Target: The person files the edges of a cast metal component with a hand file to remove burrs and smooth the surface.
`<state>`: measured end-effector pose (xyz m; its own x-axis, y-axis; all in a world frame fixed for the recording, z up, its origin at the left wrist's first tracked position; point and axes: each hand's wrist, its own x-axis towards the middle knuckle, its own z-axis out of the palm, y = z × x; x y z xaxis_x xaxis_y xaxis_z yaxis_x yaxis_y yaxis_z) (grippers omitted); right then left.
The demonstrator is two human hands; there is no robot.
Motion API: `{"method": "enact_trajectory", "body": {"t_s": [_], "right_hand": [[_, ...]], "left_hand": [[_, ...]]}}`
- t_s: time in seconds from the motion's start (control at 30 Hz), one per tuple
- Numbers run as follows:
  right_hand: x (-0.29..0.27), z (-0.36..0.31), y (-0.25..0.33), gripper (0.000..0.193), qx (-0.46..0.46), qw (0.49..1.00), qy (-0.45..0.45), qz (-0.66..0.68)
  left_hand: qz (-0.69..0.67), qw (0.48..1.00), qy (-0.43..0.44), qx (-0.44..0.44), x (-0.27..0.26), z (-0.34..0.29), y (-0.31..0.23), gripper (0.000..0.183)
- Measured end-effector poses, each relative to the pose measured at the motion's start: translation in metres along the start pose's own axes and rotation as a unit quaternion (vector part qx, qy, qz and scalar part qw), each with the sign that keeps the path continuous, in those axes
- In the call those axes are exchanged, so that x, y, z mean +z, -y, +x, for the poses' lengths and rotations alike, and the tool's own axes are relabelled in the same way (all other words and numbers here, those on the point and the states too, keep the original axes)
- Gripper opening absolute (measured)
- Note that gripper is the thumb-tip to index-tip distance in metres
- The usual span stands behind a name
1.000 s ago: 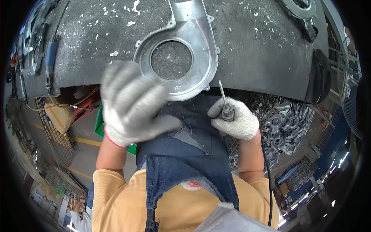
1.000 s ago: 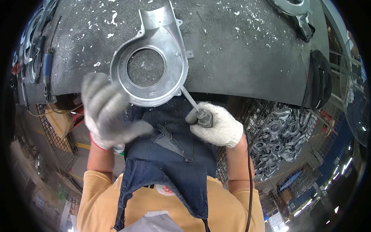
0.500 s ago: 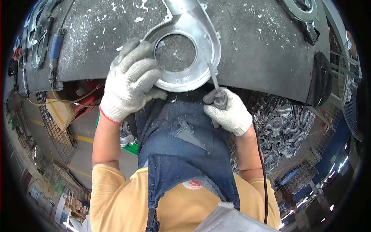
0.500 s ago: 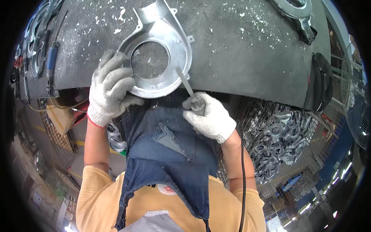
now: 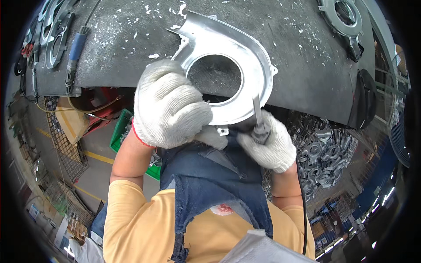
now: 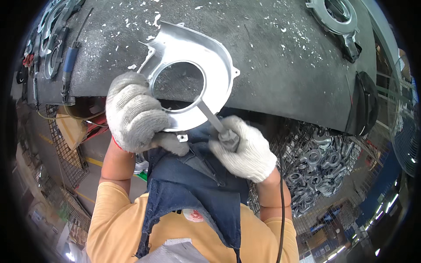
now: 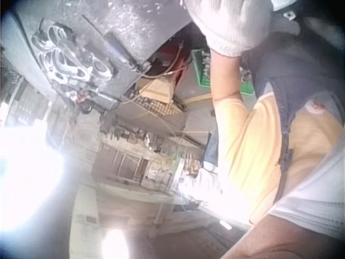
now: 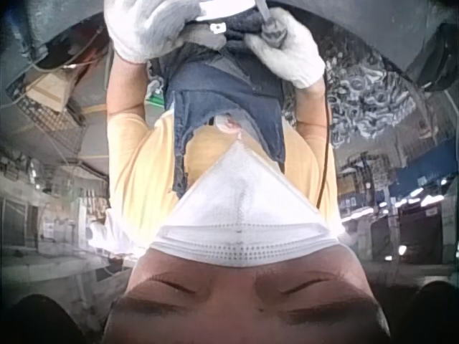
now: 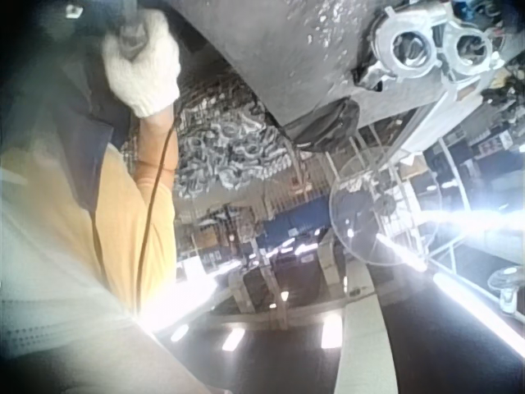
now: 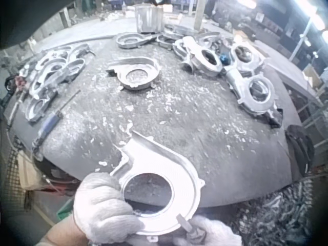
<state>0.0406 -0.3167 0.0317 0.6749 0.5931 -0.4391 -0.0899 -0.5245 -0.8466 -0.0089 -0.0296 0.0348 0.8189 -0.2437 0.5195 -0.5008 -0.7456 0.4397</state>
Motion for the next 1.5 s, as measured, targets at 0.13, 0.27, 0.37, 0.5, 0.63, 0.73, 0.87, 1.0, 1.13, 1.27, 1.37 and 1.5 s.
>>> {"method": "enact_trajectory", "body": {"t_s": [0.13,0.27,0.37,0.5,0.63,0.73,0.87,1.0,1.13,1.27,1.37,1.5], "right_hand": [[0.007,-0.004,0.017,0.032,-0.029,0.997,0.006,-0.068],[0.009,0.004,0.017,0.036,-0.117,0.972,-0.093,-0.184],[0.013,0.005,0.019,0.035,-0.141,0.97,-0.11,-0.165],[0.016,0.001,0.013,0.035,-0.123,0.973,-0.135,-0.142],[0.009,0.004,-0.015,0.033,-0.031,0.992,-0.118,0.022],[0.003,0.006,0.006,0.032,-0.055,0.997,-0.04,-0.041],[0.008,0.004,0.007,0.035,-0.128,0.982,-0.092,-0.102],[0.001,0.009,0.007,0.032,-0.031,0.988,-0.145,-0.043],[0.001,0.003,0.016,0.029,-0.034,0.987,-0.111,-0.114],[0.006,0.009,0.009,0.041,-0.186,0.957,-0.146,-0.168],[0.004,0.013,0.012,0.039,-0.203,0.942,-0.193,-0.186],[0.004,0.018,0.01,0.028,-0.201,0.952,-0.168,-0.157]], "left_hand": [[-0.037,0.999,0.009,-0.01,0.001,0.003,0.001,0.04],[-0.013,1.0,0.002,0.006,-0.001,0.01,0.002,0.042],[-0.01,1.0,0.019,-0.003,0.0,0.013,-0.003,0.042],[0.0,0.999,0.052,-0.014,-0.005,0.014,-0.011,0.038],[0.0,0.999,0.046,-0.011,-0.006,0.009,-0.01,0.04],[0.017,0.999,0.049,-0.003,-0.005,0.015,-0.009,0.042],[-0.028,0.999,0.02,-0.033,-0.003,0.014,-0.009,0.044],[0.014,0.999,0.025,-0.02,-0.006,0.025,-0.016,0.044],[-0.019,0.997,0.043,-0.053,-0.009,0.03,-0.018,0.044],[0.043,0.996,0.063,-0.045,-0.006,0.03,-0.017,0.049],[0.027,0.995,0.045,-0.084,-0.011,0.029,-0.017,0.048],[0.048,0.995,0.043,-0.075,-0.016,0.035,-0.014,0.049]]}}
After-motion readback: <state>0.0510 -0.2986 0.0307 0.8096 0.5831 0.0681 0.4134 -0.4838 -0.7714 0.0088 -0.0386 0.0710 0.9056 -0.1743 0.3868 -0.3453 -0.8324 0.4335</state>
